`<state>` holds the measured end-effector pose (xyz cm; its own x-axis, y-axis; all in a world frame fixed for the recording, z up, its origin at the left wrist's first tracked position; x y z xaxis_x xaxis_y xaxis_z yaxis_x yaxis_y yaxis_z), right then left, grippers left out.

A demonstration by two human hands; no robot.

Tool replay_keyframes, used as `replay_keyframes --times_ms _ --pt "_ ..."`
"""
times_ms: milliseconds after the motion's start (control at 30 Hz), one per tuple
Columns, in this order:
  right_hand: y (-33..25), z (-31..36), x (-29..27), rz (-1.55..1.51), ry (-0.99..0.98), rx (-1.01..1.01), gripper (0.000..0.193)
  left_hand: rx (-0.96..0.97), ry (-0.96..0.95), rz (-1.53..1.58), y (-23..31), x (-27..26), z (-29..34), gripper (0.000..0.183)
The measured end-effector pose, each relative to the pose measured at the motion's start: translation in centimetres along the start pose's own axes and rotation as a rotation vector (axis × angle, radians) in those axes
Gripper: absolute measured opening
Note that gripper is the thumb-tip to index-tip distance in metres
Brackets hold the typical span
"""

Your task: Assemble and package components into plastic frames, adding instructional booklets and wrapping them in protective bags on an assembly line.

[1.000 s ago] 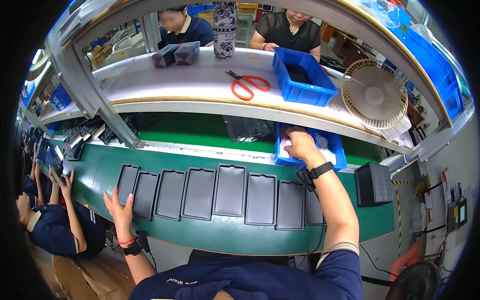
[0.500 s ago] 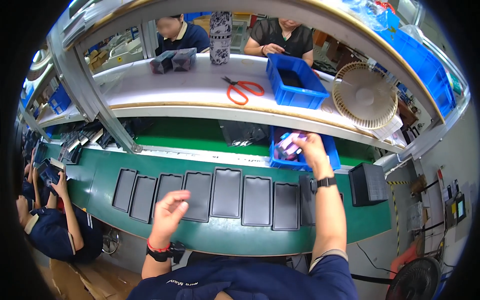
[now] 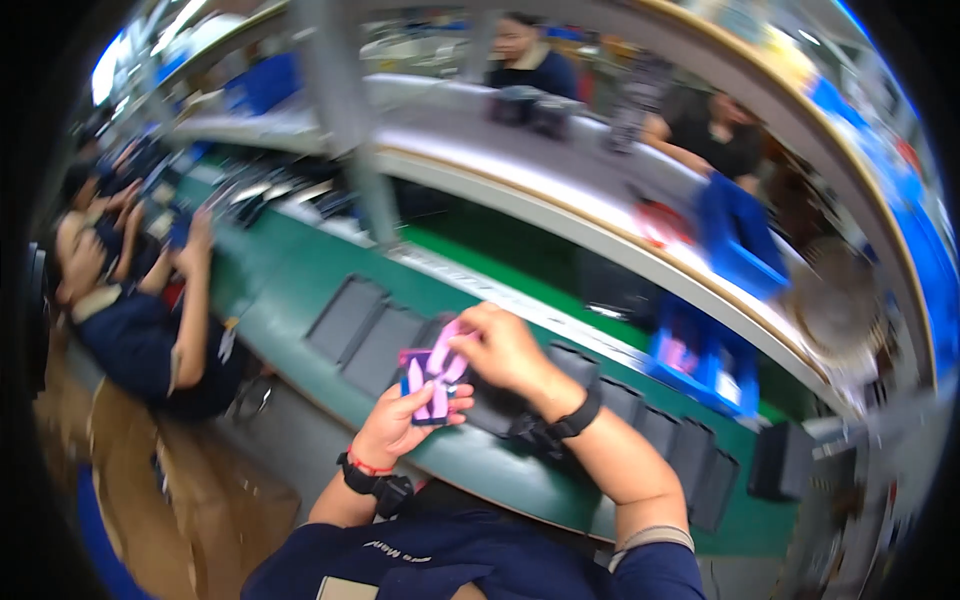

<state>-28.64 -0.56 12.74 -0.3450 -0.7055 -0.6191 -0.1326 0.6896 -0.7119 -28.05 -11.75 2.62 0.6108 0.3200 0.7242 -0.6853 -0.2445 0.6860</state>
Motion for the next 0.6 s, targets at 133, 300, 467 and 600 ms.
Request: replay_keyframes --times_ms 133,300,467,600 --pt "2.0 -6.1 6.3 -0.279 -0.018 0.244 0.017 0.159 0.324 -0.091 4.2 -7.0 5.8 0.036" --pt "2.6 -12.1 14.8 -0.172 -0.013 0.219 0.025 0.263 0.6 -0.146 6.1 -12.5 11.2 0.031" --pt "-2.5 -9.8 13.2 0.26 0.246 -0.087 0.04 0.289 0.683 -0.168 6.2 -14.4 11.5 0.023" --pt "-2.4 -6.2 19.1 -0.299 -0.501 0.228 0.03 0.327 0.596 -0.284 7.0 -13.6 9.0 0.024"
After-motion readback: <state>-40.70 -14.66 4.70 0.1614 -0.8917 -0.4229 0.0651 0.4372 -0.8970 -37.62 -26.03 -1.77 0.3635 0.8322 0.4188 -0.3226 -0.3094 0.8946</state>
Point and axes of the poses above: each hand's wrist, its own z-axis away from the middle knuckle, its own x-axis out of the palm, y = z × x, the point moved 10 cm from there along -z, towards the middle knuckle, and after that the axes turned 6 degrees about -z, right-handed, at the moved point
